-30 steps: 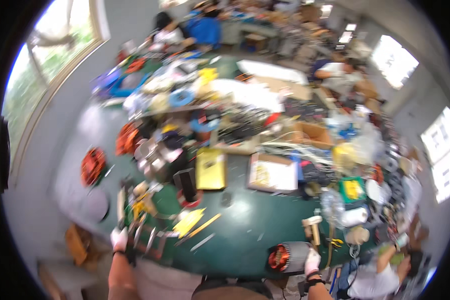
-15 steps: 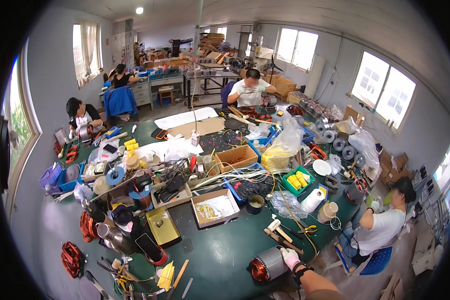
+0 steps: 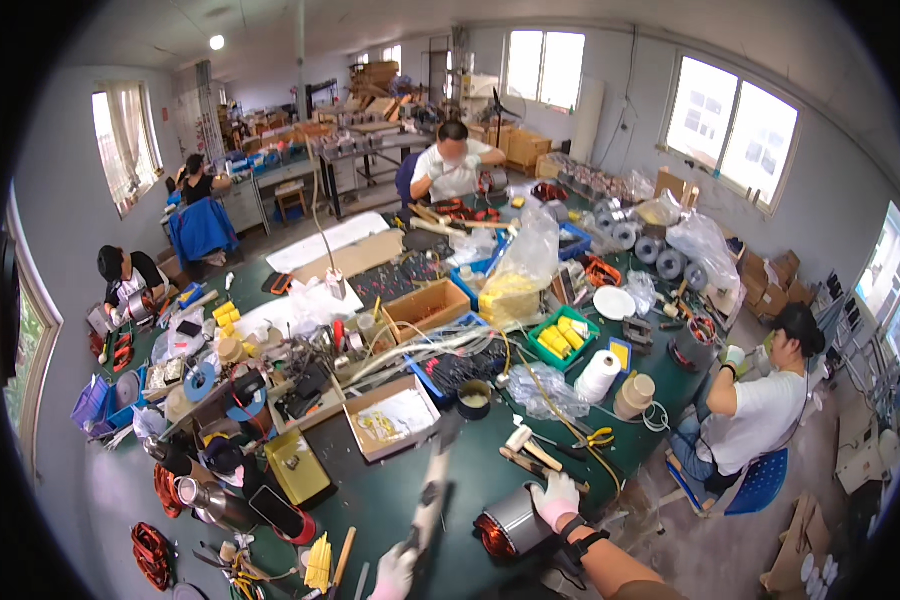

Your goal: Manually assemble and secure copper windings within a motor stator using tools and hardware.

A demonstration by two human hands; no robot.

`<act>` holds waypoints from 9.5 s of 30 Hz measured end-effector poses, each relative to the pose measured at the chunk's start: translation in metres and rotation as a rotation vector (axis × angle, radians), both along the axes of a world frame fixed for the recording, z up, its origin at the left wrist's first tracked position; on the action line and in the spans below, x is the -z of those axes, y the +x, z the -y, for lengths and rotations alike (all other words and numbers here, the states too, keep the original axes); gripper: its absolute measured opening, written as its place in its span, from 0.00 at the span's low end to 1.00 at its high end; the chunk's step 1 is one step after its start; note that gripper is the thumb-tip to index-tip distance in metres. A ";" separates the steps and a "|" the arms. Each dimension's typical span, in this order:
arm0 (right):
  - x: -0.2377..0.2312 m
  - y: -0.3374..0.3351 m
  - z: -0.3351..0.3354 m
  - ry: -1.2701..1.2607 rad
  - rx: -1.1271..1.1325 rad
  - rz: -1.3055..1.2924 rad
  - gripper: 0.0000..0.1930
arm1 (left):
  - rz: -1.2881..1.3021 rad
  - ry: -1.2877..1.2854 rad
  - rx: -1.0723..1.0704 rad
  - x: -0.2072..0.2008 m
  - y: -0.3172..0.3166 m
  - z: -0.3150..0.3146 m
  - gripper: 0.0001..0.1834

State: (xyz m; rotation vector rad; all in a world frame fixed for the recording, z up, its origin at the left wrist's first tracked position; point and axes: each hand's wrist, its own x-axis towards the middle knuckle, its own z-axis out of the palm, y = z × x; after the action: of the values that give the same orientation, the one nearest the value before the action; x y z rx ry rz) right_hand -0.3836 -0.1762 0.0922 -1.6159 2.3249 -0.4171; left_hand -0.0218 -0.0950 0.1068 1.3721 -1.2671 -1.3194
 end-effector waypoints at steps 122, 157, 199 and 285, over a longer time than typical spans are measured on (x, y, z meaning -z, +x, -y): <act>-0.019 0.057 -0.002 0.083 -0.510 0.490 0.40 | -0.739 0.705 -0.556 0.098 -0.037 -0.002 0.24; 0.047 0.097 0.062 0.487 -0.126 1.487 0.20 | -0.223 0.181 -0.387 0.080 -0.028 0.026 0.27; -0.059 0.107 0.009 -0.061 -0.551 0.199 0.20 | -0.372 0.612 -0.447 0.063 -0.007 -0.003 0.20; 0.044 0.143 -0.094 0.404 -0.130 1.202 0.19 | 0.530 0.396 0.109 0.032 0.053 0.068 0.19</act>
State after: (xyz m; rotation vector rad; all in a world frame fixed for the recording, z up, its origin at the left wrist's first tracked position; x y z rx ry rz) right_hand -0.2406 -0.0820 0.0482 -0.8788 1.2615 -0.6057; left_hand 0.0316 -0.1634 0.0752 2.0554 -1.4886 -1.3792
